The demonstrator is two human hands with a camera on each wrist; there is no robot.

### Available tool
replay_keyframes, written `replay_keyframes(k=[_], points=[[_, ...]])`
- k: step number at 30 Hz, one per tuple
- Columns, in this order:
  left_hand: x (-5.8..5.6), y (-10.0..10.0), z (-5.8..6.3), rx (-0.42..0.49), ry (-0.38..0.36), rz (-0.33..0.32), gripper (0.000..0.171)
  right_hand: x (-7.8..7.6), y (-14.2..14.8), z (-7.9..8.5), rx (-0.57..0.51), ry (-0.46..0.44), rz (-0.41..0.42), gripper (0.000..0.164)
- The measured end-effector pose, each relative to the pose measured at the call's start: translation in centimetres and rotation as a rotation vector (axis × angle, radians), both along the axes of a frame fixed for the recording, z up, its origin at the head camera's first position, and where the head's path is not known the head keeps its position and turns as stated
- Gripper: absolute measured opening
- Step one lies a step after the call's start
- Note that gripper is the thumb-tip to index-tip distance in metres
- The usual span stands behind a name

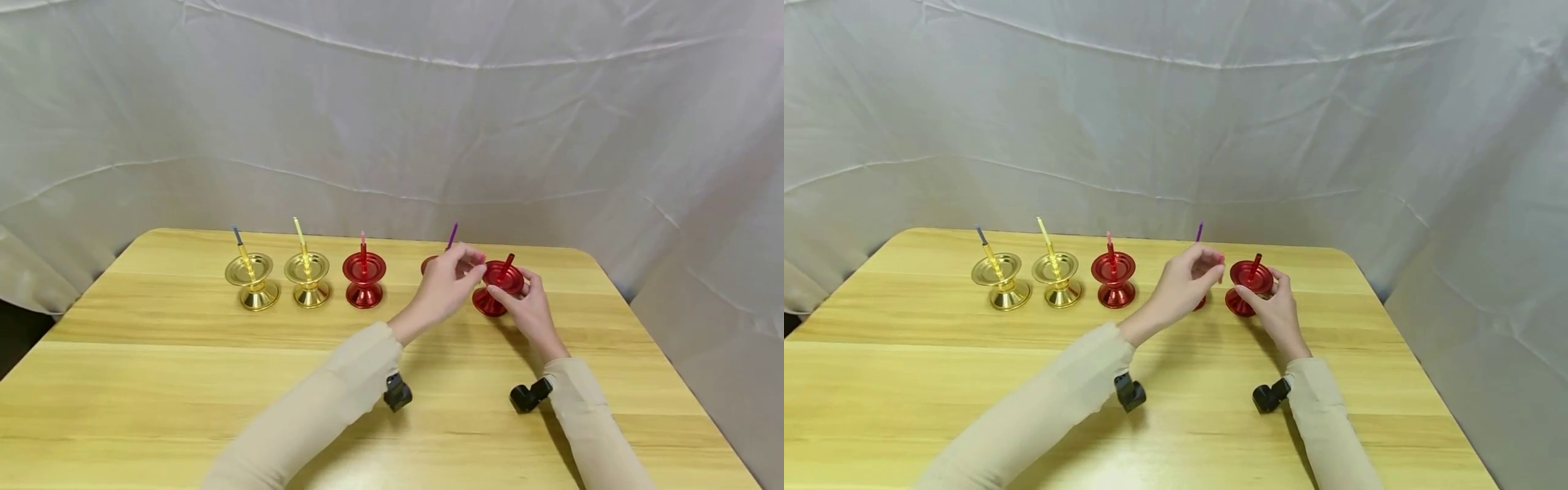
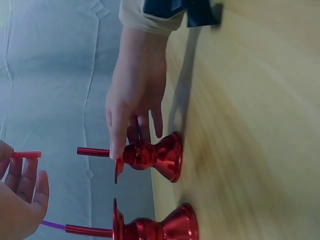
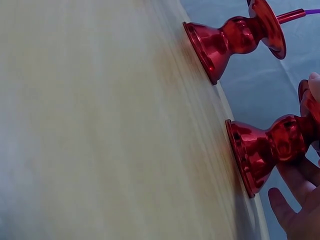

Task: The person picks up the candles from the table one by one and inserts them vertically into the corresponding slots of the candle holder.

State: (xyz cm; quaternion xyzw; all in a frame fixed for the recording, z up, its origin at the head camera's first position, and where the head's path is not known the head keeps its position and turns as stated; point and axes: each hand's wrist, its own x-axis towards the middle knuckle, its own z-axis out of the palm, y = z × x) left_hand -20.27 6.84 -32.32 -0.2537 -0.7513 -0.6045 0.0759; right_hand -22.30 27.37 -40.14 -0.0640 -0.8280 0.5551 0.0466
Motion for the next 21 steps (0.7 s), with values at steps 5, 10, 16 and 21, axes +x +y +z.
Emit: replay_keyframes(k=[5, 10, 16, 21], points=[[-1.8, 1.7, 1.0, 0.03, -0.021, 0.039, 0.016, 0.1, 0.0, 0.2, 0.001, 0.001, -0.003, 0.086], [-3.2, 3.6, 1.7, 0.064, -0.007, 0.051, 0.019, 0.2, 0.1, 0.4, 0.015, -0.011, 0.001, 0.087], [-4.3, 5.6, 1.9, 0.042, -0.03, 0.023, 0.018, 0.2, 0.3, 0.5, 0.04, -0.037, -0.003, 0.088], [-5.2, 6.5, 1.4, 0.016, -0.043, 0.053, 0.017, 0.0, 0.2, 0.6, 0.036, -0.041, 0.01, 0.089]])
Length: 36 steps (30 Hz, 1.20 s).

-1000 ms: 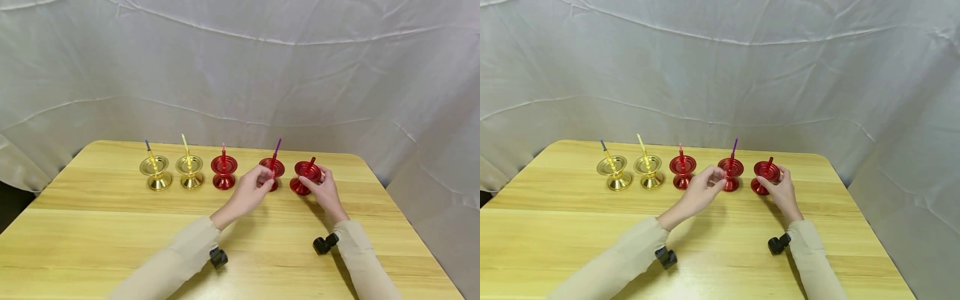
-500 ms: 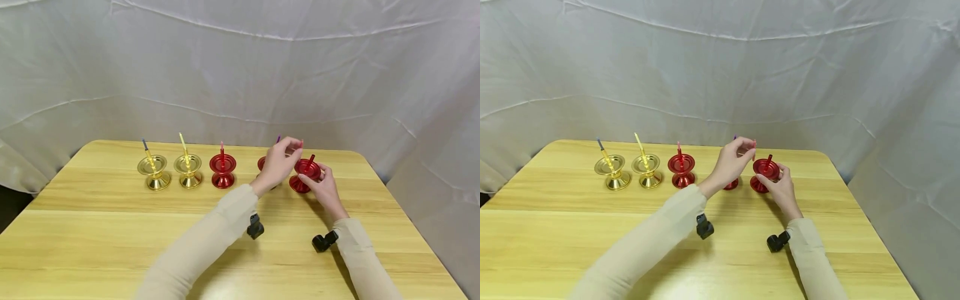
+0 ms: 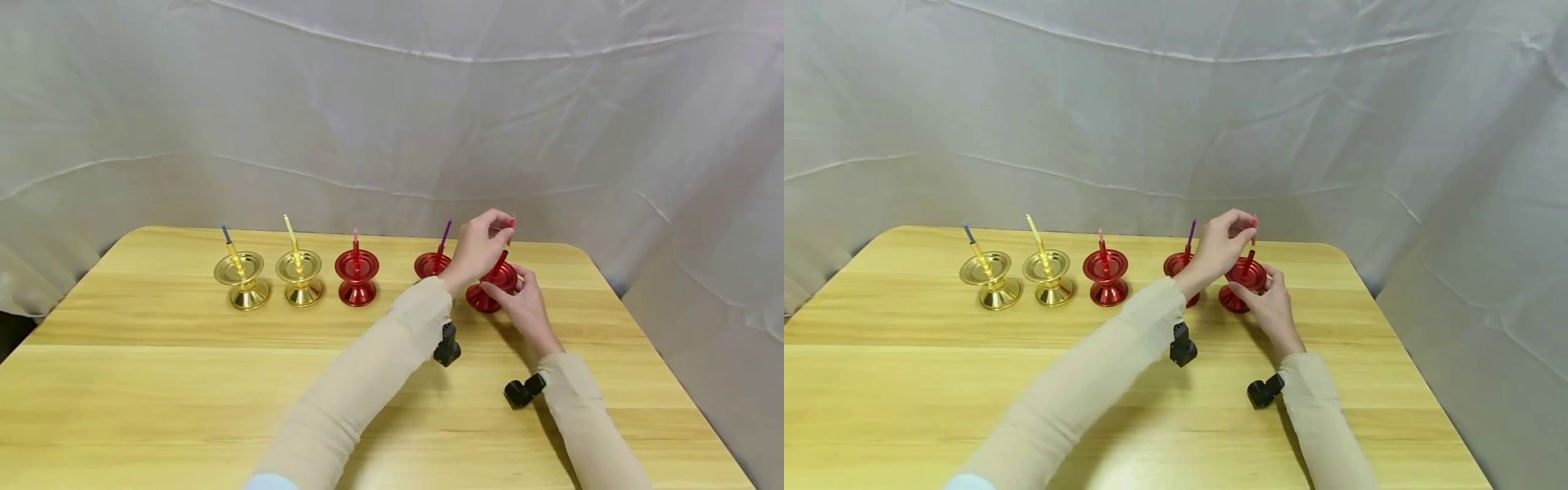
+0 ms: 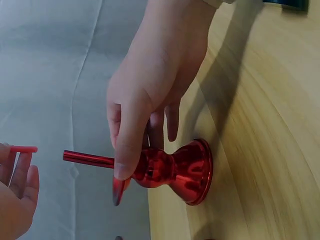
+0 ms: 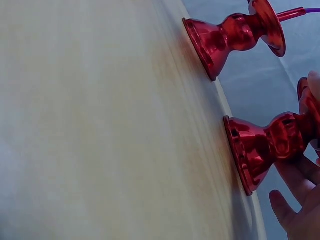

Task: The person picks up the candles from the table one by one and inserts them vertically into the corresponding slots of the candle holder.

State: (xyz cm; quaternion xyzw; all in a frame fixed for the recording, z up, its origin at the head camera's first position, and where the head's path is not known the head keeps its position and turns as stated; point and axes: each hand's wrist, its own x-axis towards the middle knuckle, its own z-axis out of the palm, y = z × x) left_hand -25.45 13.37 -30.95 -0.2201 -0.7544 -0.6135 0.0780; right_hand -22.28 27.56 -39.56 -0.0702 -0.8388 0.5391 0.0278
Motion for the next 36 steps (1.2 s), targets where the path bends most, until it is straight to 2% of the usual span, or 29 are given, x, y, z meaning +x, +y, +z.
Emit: replay_keyframes(k=[6, 14, 21, 36], points=[[-0.7, 0.4, -0.8, -0.039, -0.009, 0.024, 0.017, 0.1, -0.2, 0.0, -0.002, -0.008, 0.001, 0.089], [-0.9, 0.5, -1.5, -0.035, -0.045, 0.023, 0.016, 0.2, -0.2, 0.0, -0.023, -0.006, -0.008, 0.088], [-1.0, 0.6, -1.7, -0.036, -0.043, 0.019, 0.016, 0.1, -0.1, -0.1, -0.019, 0.001, -0.003, 0.087], [-0.8, 0.8, -1.5, -0.107, 0.045, 0.007, 0.017, -0.2, -0.1, -0.4, -0.023, 0.01, 0.009, 0.089]])
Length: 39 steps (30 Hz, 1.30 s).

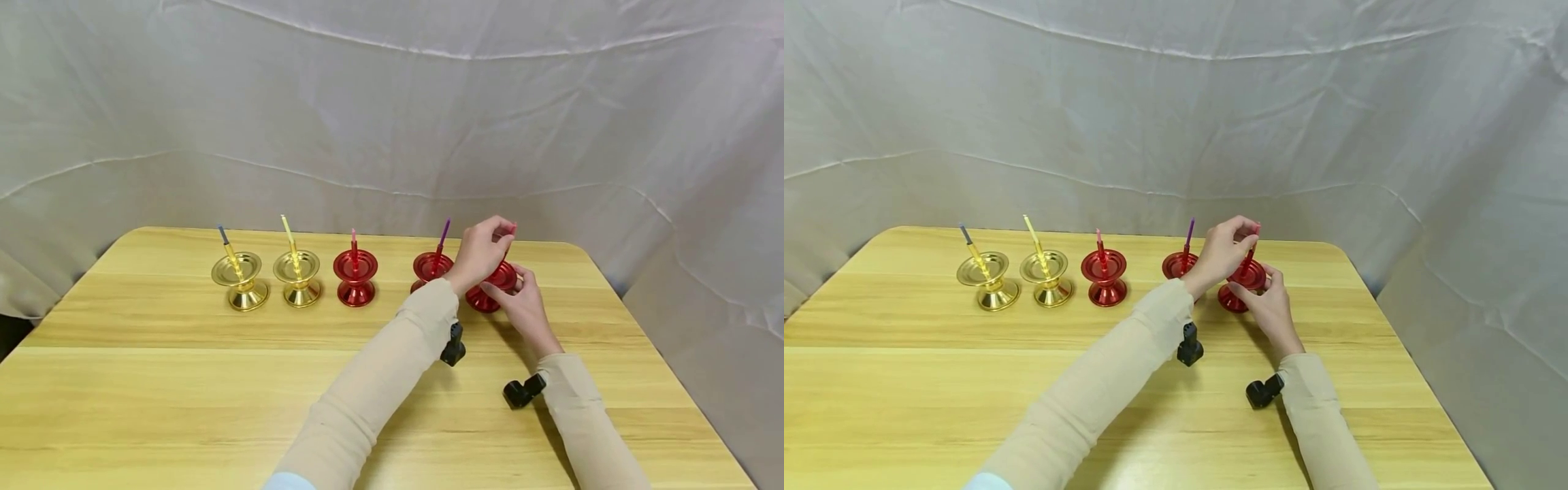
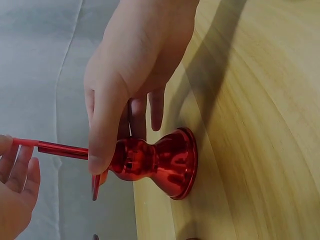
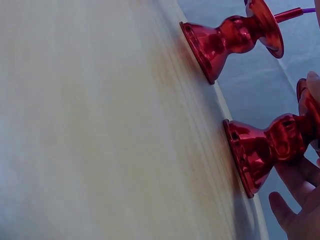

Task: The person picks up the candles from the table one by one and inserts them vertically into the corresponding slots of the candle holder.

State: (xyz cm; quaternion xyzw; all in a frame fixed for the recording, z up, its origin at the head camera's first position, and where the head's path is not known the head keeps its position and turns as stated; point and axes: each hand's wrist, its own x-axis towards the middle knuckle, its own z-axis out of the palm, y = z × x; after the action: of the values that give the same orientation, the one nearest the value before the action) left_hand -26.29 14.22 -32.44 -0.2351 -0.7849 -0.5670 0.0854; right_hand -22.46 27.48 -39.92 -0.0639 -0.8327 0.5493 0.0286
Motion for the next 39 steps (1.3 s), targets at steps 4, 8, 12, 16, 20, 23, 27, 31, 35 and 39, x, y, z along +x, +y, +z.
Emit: replay_keyframes(k=[4, 8, 12, 16, 20, 23, 27, 31, 35, 39], points=[[0.1, 0.0, -0.1, -0.008, -0.002, 0.002, 0.018, 0.0, 0.0, -0.1, -0.005, 0.001, -0.002, 0.089], [0.0, 0.0, -0.3, -0.017, 0.013, 0.004, 0.018, -0.1, -0.2, -0.2, -0.013, 0.007, -0.007, 0.088], [-0.2, -0.1, -0.6, -0.024, 0.016, 0.009, 0.017, -0.1, -0.3, -0.4, -0.015, 0.013, -0.008, 0.086], [-0.2, -0.3, -1.0, -0.044, 0.002, 0.023, 0.016, -0.1, -0.4, -0.5, 0.001, 0.008, -0.006, 0.087], [-0.3, -0.4, -1.3, -0.055, 0.007, 0.032, 0.017, -0.2, -0.4, -0.5, 0.008, 0.003, -0.006, 0.088], [-0.2, -0.5, -1.4, -0.044, 0.001, 0.032, 0.02, -0.2, -0.4, -0.5, 0.01, 0.006, -0.003, 0.088], [0.0, -0.8, -1.6, -0.016, -0.023, 0.019, 0.031, -0.2, -0.5, -0.5, 0.0, 0.01, 0.001, 0.087], [0.6, -1.4, -1.8, -0.02, -0.014, -0.016, 0.041, -0.2, -0.6, -0.5, -0.016, 0.023, 0.001, 0.084], [1.5, -2.7, -2.0, -0.118, 0.028, -0.075, 0.052, -0.5, -0.7, -0.5, -0.013, 0.031, 0.011, 0.081], [3.0, -4.7, -2.3, -0.352, 0.137, -0.148, 0.073, -0.9, -0.8, -0.4, 0.0, 0.019, 0.038, 0.085]])
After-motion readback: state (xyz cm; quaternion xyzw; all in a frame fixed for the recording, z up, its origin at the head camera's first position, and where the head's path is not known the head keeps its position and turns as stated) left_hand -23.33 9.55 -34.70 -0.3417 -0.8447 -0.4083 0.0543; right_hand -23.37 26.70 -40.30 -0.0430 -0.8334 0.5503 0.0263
